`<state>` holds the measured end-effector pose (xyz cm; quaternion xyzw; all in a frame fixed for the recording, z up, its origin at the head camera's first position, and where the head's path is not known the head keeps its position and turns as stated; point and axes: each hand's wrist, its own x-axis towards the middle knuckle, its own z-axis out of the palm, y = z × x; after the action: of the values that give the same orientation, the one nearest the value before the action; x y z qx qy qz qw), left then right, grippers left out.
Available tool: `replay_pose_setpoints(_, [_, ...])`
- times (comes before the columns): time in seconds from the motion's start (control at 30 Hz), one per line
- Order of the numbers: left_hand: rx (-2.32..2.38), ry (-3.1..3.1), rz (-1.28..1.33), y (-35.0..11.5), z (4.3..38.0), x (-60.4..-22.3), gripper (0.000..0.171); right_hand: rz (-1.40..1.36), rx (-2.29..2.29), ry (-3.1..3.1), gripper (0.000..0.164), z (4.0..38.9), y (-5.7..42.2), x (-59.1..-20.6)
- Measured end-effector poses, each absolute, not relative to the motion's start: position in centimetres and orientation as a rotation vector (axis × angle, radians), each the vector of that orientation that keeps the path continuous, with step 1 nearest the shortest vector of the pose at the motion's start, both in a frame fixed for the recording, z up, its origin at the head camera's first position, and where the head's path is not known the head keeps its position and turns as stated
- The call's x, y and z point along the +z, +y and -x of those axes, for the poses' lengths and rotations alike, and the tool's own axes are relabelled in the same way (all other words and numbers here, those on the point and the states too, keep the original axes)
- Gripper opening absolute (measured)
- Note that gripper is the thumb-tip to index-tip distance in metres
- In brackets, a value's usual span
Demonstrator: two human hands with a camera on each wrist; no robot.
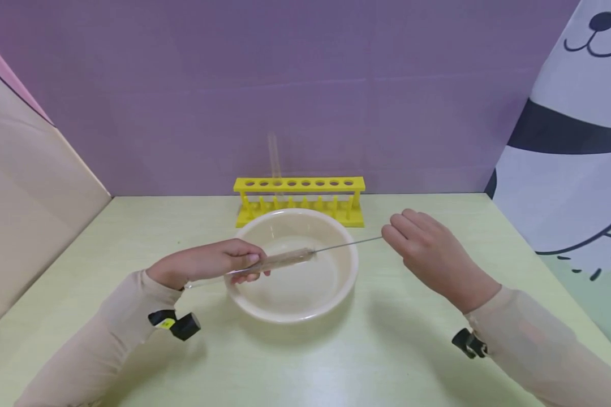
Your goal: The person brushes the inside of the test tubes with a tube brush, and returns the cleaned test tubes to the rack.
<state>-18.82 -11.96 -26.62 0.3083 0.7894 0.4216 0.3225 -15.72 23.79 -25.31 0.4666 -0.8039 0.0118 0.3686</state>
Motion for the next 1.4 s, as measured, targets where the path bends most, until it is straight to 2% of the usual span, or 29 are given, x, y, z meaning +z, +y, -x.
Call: replay_pose_setpoints(1.4, [1.119,2.054,-0.846,-14.0,19.2,-27.1,0.032,-1.117,0.131,-2.025,0.026,15.9,25.2,-25.6])
